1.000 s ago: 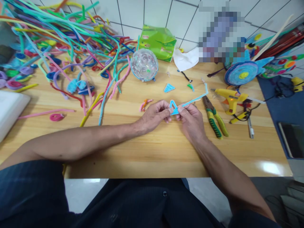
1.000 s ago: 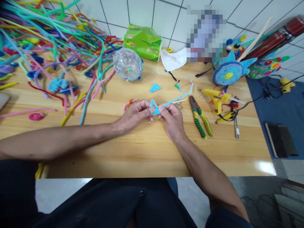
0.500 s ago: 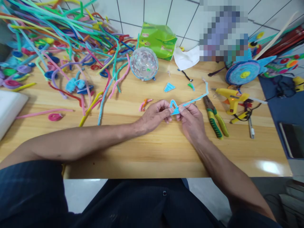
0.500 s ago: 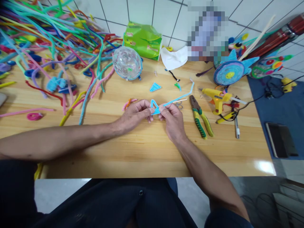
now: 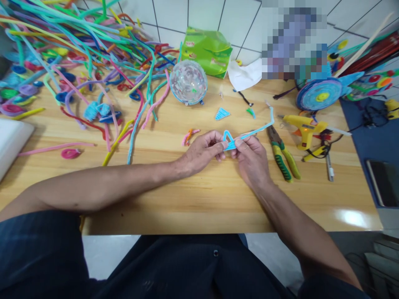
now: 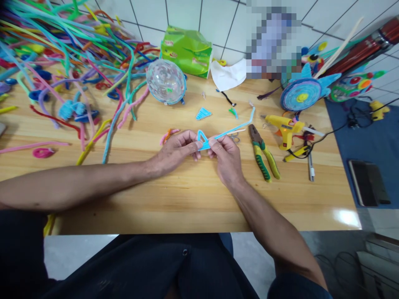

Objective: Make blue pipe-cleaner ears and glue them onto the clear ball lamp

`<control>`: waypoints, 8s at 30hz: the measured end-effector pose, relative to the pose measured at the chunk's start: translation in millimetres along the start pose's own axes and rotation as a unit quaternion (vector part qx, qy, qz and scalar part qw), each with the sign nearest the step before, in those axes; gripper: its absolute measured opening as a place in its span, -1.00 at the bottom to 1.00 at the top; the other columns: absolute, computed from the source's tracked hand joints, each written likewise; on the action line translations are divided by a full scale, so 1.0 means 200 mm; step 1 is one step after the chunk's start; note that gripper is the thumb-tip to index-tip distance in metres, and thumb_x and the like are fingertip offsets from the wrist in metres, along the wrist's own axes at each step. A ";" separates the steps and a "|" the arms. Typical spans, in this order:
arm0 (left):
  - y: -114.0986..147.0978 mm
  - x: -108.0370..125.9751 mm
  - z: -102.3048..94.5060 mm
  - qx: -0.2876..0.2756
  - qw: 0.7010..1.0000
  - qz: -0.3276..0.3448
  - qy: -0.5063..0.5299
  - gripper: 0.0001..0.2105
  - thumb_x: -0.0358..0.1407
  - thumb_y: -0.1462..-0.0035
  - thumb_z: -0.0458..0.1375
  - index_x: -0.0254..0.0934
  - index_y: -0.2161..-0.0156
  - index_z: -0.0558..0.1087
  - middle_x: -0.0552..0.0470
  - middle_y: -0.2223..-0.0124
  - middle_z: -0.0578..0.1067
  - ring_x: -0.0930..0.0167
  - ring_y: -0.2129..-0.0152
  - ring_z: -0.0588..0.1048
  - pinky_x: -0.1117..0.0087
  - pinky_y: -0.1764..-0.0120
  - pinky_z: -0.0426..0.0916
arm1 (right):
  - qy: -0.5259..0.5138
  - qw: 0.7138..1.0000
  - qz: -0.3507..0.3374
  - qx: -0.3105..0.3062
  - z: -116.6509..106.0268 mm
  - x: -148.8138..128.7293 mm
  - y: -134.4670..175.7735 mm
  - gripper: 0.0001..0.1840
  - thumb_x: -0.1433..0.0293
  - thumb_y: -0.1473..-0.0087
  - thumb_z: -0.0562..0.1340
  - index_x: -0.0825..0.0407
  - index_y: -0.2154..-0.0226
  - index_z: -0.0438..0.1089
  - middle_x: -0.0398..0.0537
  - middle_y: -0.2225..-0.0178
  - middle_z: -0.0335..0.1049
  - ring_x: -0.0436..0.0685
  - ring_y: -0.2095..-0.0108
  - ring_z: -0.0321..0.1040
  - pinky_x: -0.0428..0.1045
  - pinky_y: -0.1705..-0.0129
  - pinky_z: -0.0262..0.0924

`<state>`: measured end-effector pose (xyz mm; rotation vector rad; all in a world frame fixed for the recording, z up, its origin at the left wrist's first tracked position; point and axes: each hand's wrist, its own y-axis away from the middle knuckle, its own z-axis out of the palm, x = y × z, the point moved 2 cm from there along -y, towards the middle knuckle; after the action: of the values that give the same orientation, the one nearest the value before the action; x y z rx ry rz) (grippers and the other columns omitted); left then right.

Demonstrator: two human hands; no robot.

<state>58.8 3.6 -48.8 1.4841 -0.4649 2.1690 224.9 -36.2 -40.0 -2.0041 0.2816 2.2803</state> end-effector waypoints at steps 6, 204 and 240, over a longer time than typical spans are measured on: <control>0.00 0.00 0.00 0.002 1.000 -0.005 -0.001 -0.71 -0.15 -0.28 0.40 -0.30 0.25 0.44 0.10 0.40 0.56 0.50 0.49 0.54 0.45 0.35 0.46 | -0.016 1.000 0.004 0.008 0.01 0.00 0.00 -0.66 0.09 -0.01 0.58 -0.07 0.39 0.54 -0.23 0.51 0.43 0.00 0.47 0.29 -0.03 0.39 0.20; 0.01 0.62 0.00 0.149 0.968 0.166 -0.118 -0.69 -0.03 -0.28 0.25 -0.23 0.31 0.40 0.17 0.46 0.34 0.49 0.50 0.28 0.41 0.38 0.24 | 0.192 0.951 -0.199 -0.140 0.20 -0.58 -0.18 -0.81 0.17 -0.16 0.46 -0.10 0.23 0.60 -0.13 0.29 0.62 0.14 0.27 0.51 0.09 0.08 0.42; -0.04 0.62 -0.05 0.070 0.990 0.098 -0.073 -0.53 0.09 -0.15 0.43 -0.32 0.30 0.48 0.09 0.43 0.53 0.55 0.58 0.41 0.50 0.50 0.30 | 0.229 0.839 -0.493 0.018 0.19 -0.47 -0.14 -0.87 0.42 -0.30 0.39 -0.12 0.12 0.62 -0.14 0.22 0.65 0.12 0.21 0.58 0.07 0.12 0.48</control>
<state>18.9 38.8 62.9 1.7469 -0.5381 2.2929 205.8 2.7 55.1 -1.9417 -0.5632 1.1454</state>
